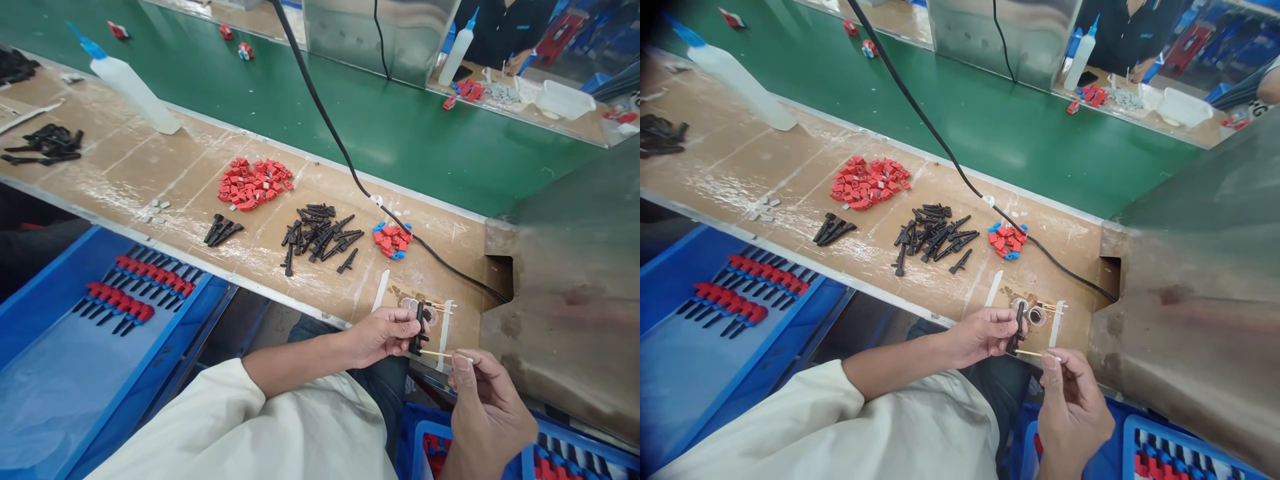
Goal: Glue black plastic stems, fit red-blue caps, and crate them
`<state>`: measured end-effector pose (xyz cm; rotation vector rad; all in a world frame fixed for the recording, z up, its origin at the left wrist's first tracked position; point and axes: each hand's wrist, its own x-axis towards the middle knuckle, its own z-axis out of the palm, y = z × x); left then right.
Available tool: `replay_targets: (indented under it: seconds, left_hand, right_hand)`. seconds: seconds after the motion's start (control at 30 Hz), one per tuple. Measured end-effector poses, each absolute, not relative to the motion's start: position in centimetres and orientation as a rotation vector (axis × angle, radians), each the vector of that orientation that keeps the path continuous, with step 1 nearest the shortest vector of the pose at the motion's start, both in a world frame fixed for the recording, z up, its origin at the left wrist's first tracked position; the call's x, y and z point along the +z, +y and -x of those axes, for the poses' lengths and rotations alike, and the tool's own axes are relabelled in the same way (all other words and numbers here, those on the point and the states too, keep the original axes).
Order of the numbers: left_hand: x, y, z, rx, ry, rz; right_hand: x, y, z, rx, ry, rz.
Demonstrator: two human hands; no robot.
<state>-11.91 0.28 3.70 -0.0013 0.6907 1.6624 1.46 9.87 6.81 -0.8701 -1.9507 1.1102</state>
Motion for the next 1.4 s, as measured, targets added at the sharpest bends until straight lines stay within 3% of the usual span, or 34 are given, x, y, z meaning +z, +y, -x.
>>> replay_targets:
  seconds: [0.3,0.43,0.53,0.9,1.03,1.23,1.4]
  left_hand:
    - [3.2,0.0,11.5,1.702,0.904,-0.184]
    - [3.3,-0.1,11.4,1.707,0.881,-0.125]
    - [3.5,-0.2,11.2,1.671,0.821,-0.082]
    - [3.1,-0.5,11.6,1.671,0.870,-0.199]
    - [2.9,-0.6,11.5,1.664,0.796,-0.088]
    - [3.0,-0.6,11.0,1.692,0.918,-0.153]
    - [3.2,-1.1,11.1,1.711,1.066,-0.355]
  right_hand:
    - [6.9,10.4,-1.9,0.478,-2.342,0.069]
    - [6.8,10.6,-2.6,0.426,-2.366,-0.080]
    - [6.8,10.6,-2.8,0.519,-2.315,-0.045]
    - [6.1,8.6,-0.6,1.085,-2.033,0.701]
    - [5.0,9.0,-1.7,0.956,-2.073,0.501]
    - [5.5,9.3,-2.3,0.453,-2.285,0.058]
    - [5.2,8.9,-1.7,0.563,-2.299,0.296]
